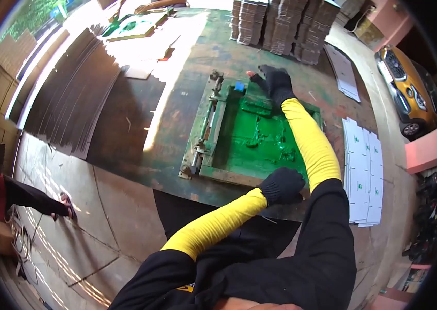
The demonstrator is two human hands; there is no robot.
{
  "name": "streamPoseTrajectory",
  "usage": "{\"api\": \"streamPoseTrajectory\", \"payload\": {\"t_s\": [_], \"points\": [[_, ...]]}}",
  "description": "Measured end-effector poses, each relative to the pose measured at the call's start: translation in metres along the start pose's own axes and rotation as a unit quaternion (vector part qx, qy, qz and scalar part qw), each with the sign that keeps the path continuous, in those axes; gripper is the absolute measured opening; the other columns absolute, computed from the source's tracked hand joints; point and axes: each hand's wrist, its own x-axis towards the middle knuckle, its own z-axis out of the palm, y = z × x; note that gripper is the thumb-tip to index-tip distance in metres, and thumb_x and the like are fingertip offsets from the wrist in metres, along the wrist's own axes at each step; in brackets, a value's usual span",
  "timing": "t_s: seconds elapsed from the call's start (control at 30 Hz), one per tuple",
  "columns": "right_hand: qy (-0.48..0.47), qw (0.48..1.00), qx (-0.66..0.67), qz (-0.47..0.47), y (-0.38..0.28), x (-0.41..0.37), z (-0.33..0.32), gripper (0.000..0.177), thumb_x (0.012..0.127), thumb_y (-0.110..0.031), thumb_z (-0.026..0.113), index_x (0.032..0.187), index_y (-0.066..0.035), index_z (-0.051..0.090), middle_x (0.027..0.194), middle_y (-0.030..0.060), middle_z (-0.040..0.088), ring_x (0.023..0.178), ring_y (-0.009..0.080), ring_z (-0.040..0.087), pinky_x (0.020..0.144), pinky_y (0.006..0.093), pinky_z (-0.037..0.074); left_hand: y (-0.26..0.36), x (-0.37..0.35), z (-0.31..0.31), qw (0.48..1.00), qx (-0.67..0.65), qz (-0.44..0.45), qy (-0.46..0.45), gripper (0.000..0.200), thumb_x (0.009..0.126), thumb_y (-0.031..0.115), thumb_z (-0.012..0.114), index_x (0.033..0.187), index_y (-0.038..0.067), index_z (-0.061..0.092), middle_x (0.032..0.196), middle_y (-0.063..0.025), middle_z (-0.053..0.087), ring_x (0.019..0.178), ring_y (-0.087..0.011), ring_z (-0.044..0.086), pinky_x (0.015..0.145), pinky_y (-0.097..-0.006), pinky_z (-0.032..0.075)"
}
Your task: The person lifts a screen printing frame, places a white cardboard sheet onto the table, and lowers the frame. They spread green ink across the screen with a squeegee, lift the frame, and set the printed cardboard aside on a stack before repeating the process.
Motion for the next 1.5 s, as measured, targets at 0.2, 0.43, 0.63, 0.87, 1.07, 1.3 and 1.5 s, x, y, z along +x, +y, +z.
{"api": "streamPoseTrajectory", "payload": {"t_s": [0.2, 0.43, 0.63, 0.87, 1.07, 1.3, 1.5], "points": [[0.031, 0.996, 0.035, 0.074, 0.076, -0.022, -0.112, 0.055, 0.095, -0.063, 0.060, 0.096, -0.010, 0.073, 0.091, 0.0219, 0.072, 0.086, 0.0416, 0.070, 0.071, 0.0500, 0.053, 0.012, -0.005, -0.010, 0.999, 0.006, 0.041, 0.027, 0.041, 0.082, 0.047, 0.076, 0.091, 0.007, 0.070, 0.089, -0.0143, 0.067, 0.087, -0.0349, 0.068, 0.072, -0.0490, 0.054], [-0.021, 0.969, 0.122, 0.216, 0.223, -0.207, -0.082, 0.044, 0.101, -0.049, 0.056, 0.109, -0.009, 0.071, 0.112, 0.0210, 0.070, 0.104, 0.0394, 0.067, 0.092, 0.0498, 0.050, 0.041, -0.010, -0.078, 0.993, 0.036, 0.051, 0.103, 0.039, 0.083, 0.046, 0.078, 0.089, 0.009, 0.068, 0.085, -0.0124, 0.064, 0.083, -0.0354, 0.066, 0.070, -0.0477, 0.053], [-0.151, 0.963, 0.158, 0.156, 0.167, -0.269, 0.001, 0.051, 0.100, -0.052, 0.053, 0.131, -0.012, 0.064, 0.142, 0.0181, 0.059, 0.132, 0.0354, 0.055, 0.113, 0.0530, 0.037, 0.063, -0.019, -0.122, 0.992, 0.018, 0.024, 0.126, 0.035, 0.081, 0.038, 0.083, 0.084, 0.009, 0.064, 0.079, -0.0107, 0.061, 0.078, -0.0334, 0.063, 0.067, -0.0442, 0.050], [-0.387, 0.921, 0.018, 0.043, 0.152, -0.240, 0.090, 0.067, 0.096, -0.058, 0.054, 0.146, -0.013, 0.054, 0.160, 0.0157, 0.045, 0.147, 0.0338, 0.042, 0.123, 0.0582, 0.023, 0.063, -0.030, -0.134, 0.987, -0.034, 0.013, 0.155, 0.034, 0.076, 0.022, 0.089, 0.083, 0.004, 0.061, 0.073, -0.0101, 0.057, 0.069, -0.0315, 0.058, 0.062, -0.0390, 0.047], [0.085, 0.871, -0.418, -0.242, 0.185, -0.257, 0.144, 0.138, 0.054, -0.081, 0.080, 0.162, -0.013, 0.028, 0.163, 0.0225, 0.036, 0.152, 0.0387, 0.032, 0.125, 0.0640, 0.004, 0.070, -0.034, -0.139, 0.985, -0.034, -0.008, 0.169, 0.029, 0.072, 0.004, 0.087, 0.085, 0.002, 0.061, 0.076, -0.0118, 0.059, 0.069, -0.0289, 0.060, 0.063, -0.0370, 0.049], [-0.341, 0.940, 0.003, 0.020, 0.073, -0.190, -0.092, 0.140, 0.047, -0.077, 0.086, 0.161, -0.016, 0.032, 0.156, 0.0250, 0.044, 0.146, 0.0409, 0.040, 0.124, 0.0640, 0.013, 0.071, -0.039, -0.134, 0.983, -0.023, -0.024, 0.183, 0.028, 0.076, 0.006, 0.086, 0.086, 0.000, 0.061, 0.077, -0.0115, 0.057, 0.070, -0.0250, 0.058, 0.065, -0.0342, 0.047], [-0.235, 0.970, -0.030, 0.058, 0.082, -0.207, -0.198, 0.122, 0.058, -0.073, 0.084, 0.154, -0.010, 0.044, 0.144, 0.0257, 0.055, 0.137, 0.0423, 0.049, 0.121, 0.0583, 0.023, 0.074, -0.038, -0.131, 0.984, 0.007, -0.038, 0.175, 0.029, 0.078, 0.008, 0.086, 0.086, 0.000, 0.060, 0.078, -0.0108, 0.056, 0.070, -0.0243, 0.056, 0.066, -0.0331, 0.046]]}}
